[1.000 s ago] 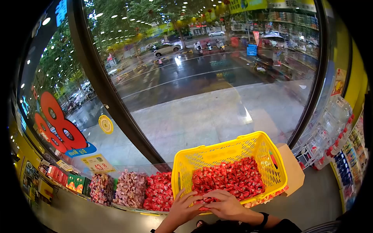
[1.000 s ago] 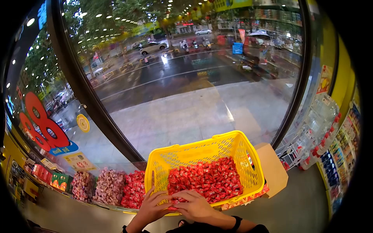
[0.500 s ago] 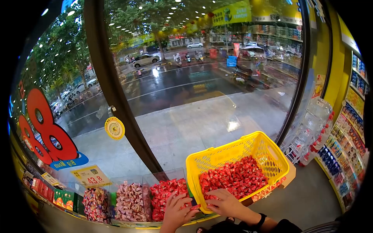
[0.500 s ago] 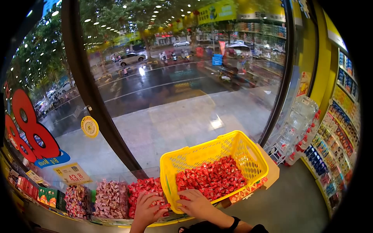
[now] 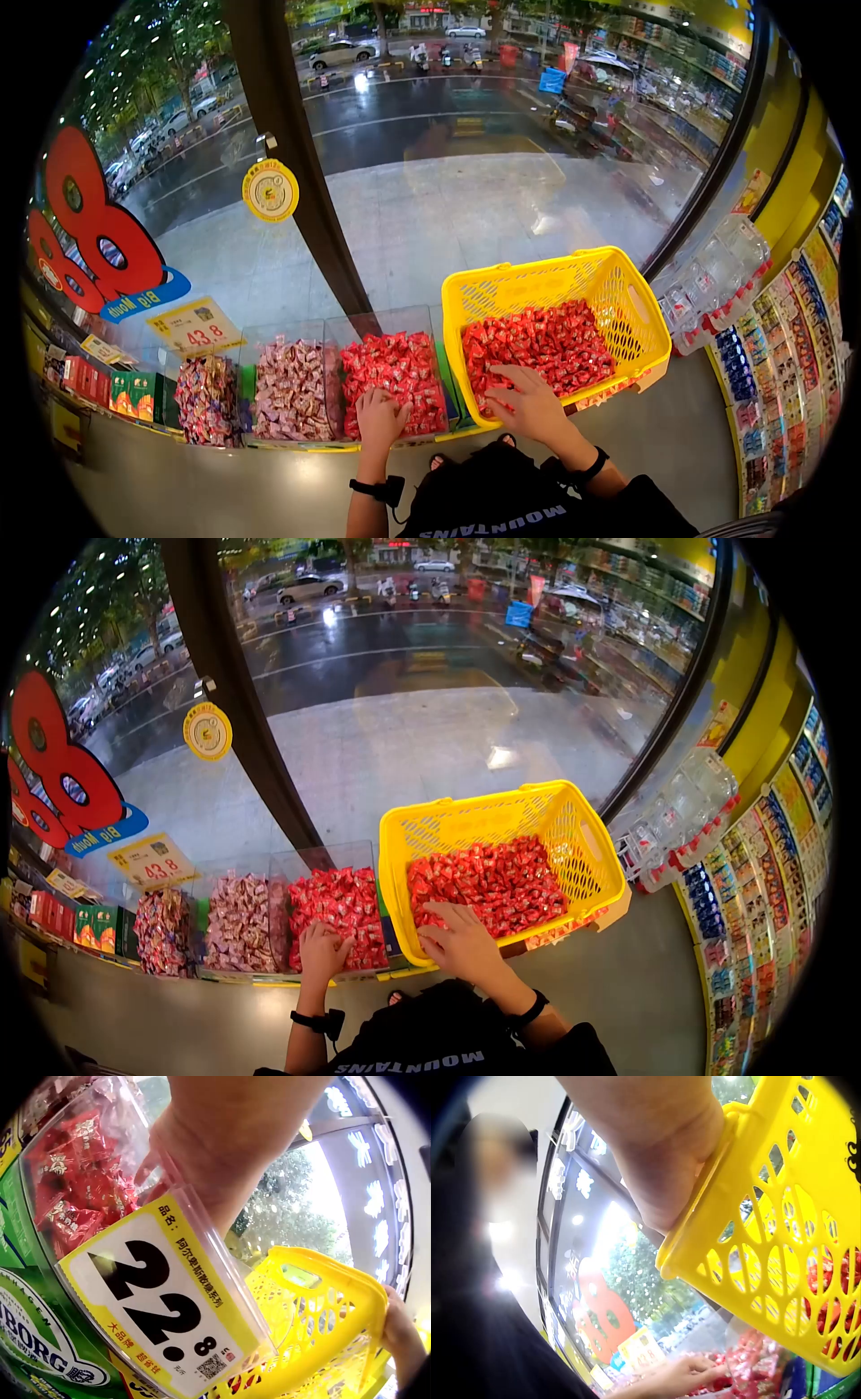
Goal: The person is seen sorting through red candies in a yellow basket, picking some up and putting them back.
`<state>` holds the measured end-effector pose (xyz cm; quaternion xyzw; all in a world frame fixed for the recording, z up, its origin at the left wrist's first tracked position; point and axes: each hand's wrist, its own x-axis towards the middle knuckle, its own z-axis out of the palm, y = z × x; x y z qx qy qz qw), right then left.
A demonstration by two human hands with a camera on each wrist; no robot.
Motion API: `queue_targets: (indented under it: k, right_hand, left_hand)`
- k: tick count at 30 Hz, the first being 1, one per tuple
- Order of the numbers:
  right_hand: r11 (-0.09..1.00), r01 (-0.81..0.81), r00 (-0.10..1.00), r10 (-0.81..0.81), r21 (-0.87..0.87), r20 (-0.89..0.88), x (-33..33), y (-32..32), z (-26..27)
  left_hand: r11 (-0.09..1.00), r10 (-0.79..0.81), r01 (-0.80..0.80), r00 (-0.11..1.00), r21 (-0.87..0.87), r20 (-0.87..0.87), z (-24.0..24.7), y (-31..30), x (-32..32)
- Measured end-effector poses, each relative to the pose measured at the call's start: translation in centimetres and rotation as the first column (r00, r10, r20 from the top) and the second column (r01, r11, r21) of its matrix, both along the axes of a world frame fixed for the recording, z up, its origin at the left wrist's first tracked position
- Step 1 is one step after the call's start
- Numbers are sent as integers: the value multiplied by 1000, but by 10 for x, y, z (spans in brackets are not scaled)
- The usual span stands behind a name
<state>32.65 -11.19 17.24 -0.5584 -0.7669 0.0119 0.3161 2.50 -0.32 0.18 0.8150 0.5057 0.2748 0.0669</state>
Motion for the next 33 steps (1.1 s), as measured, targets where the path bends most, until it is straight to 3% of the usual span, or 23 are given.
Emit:
queue_targets:
  k: [3,5,7,9,10,12,17,21,23,24,27,33]
  right_hand:
    - [999,34,999,-34,6,16,-4,2,4]
    - [998,65,998,-65,-8,12,-6,3,2]
    - [995,94,995,-93,-27,35,-8,3,2]
    - [995,93,995,-92,-30,28,-12,2,1]
    - [995,100,994,-99,-23,37,-12,4,2]
    - [994,113,992,-112,-7,50,-12,4,3]
    - [993,121,991,-121,11,51,-12,6,2]
    - [990,139,989,-139,7,51,-13,4,-1]
    - [992,124,991,-124,5,53,-9,4,-2]
    - [995,102,994,-102,2,48,-8,4,-3]
    - [997,74,996,-73,-3,57,-4,3,0]
    - [990,127,990,-131,59,59,35,-16,29]
  left_hand:
    - [997,70,-69,997,-43,17,0,3,-3]
    - [979,127,-126,992,-162,-5,5,4,4]
    - [985,85,-95,994,-145,-75,-2,0,11]
    - [920,-68,-84,928,-383,-367,-17,6,10]
    - [859,-143,-74,915,-507,-377,-14,16,8]
    - [847,-166,-46,924,-530,-344,-14,31,1]
    - [902,-54,-160,880,-401,-471,-28,38,-2]
    - [917,-75,-67,939,-393,-335,1,30,1]
    - [958,-89,15,965,-288,-246,42,24,7]
    - [974,-162,155,986,-167,-30,64,23,12]
    - [934,-352,356,889,43,292,112,16,34]
    - [859,-502,484,860,165,92,184,-4,98]
